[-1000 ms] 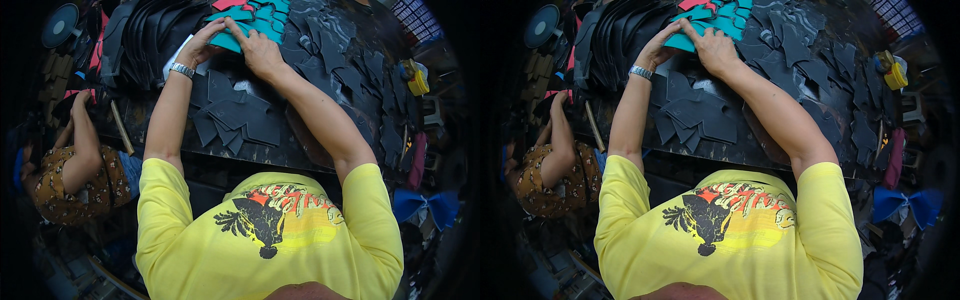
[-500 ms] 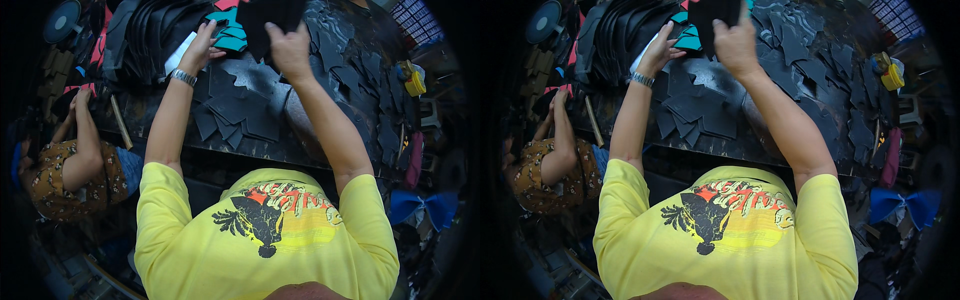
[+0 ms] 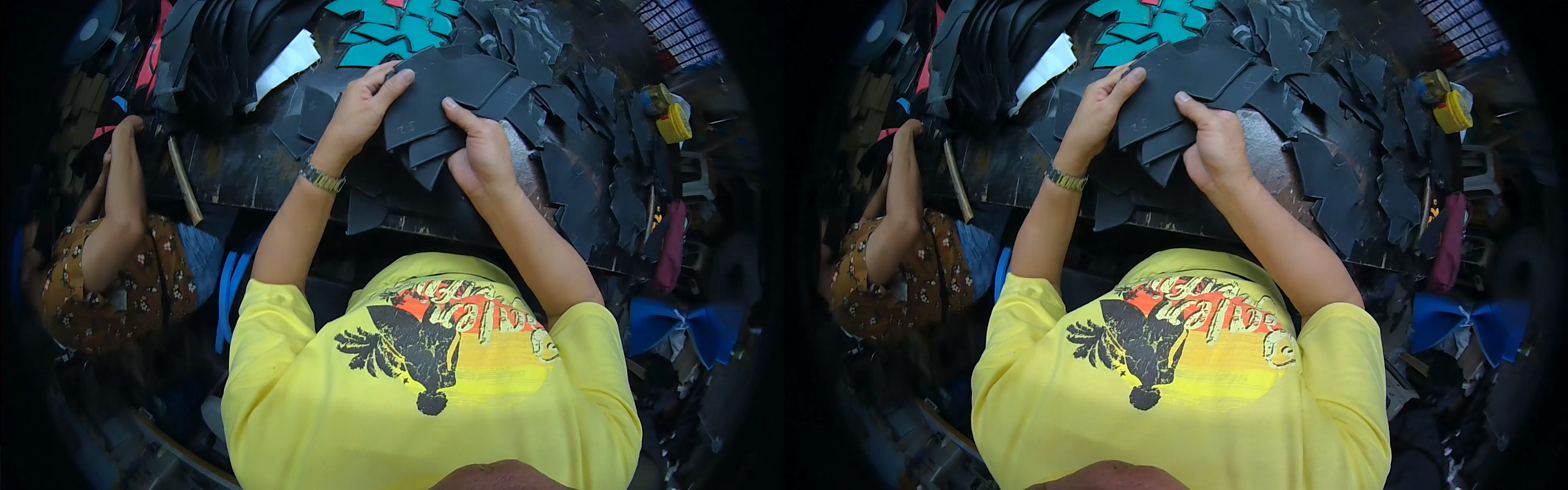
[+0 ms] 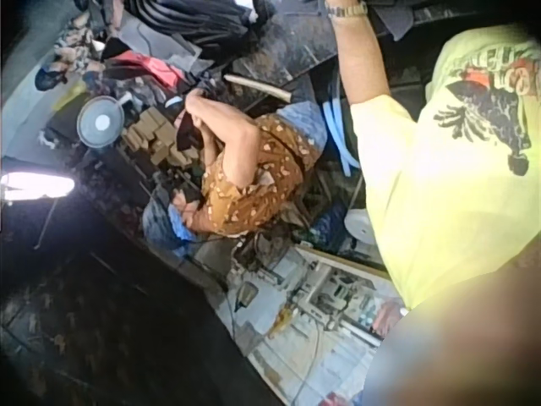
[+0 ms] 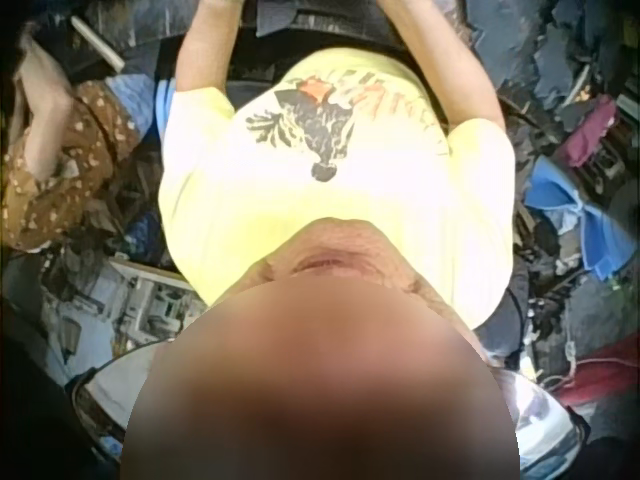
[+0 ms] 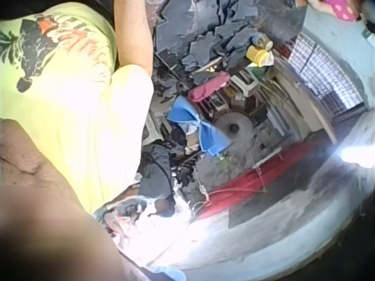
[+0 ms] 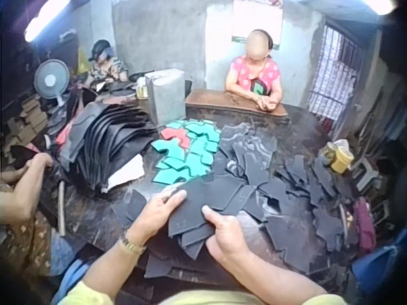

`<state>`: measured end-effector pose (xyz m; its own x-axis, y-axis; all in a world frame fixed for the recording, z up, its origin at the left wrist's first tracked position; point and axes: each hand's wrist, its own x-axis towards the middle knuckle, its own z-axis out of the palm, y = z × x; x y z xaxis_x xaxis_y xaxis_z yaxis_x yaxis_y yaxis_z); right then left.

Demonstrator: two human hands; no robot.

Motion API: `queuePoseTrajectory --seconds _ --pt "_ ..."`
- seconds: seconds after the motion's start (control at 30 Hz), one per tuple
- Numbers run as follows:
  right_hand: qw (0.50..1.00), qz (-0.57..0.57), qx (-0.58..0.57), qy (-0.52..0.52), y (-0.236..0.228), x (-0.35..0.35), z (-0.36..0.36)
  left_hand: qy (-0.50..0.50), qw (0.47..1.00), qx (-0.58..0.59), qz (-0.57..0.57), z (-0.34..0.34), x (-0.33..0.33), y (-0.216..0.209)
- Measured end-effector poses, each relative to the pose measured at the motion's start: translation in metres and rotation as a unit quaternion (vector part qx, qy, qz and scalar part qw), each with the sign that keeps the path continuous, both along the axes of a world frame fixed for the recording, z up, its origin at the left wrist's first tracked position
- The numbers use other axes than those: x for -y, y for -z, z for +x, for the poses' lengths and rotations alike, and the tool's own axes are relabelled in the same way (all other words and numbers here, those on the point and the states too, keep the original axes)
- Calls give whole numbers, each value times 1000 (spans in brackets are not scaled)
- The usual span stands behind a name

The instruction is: The person sorts and stacks pre-cut black and green leather pieces on a workbench. They repeatedly pick up pieces, separate them by color, and arrange them into neat piles.

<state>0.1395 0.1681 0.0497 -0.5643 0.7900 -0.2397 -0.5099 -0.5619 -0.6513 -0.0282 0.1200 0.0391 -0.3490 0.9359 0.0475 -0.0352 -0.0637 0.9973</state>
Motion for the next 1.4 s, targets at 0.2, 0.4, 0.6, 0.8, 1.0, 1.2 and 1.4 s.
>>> queuePoseTrajectory --seconds 0.2,0.4,0.6,0.8,1.0,1.2,1.4 --pt "1000 2 -12 25 6 -8 21 -29 980 -160 111 5 47 -8" --pt "997 -1 4 74 3 -22 43 66 799 -597 14 10 120 -2" --pt "999 -10 -6 51 2 -20 30 20 771 -633 -72 34 102 30" --pt "999 6 -19 39 -3 -14 37 -52 760 -640 -99 36 79 8" --pt "999 34 -35 -3 -4 7 35 7 995 10 102 58 77 -12" --pt "986 152 55 -31 -1 17 31 57 931 351 -81 52 58 5" --pt "975 217 43 24 3 5 31 86 886 456 16 70 59 10"
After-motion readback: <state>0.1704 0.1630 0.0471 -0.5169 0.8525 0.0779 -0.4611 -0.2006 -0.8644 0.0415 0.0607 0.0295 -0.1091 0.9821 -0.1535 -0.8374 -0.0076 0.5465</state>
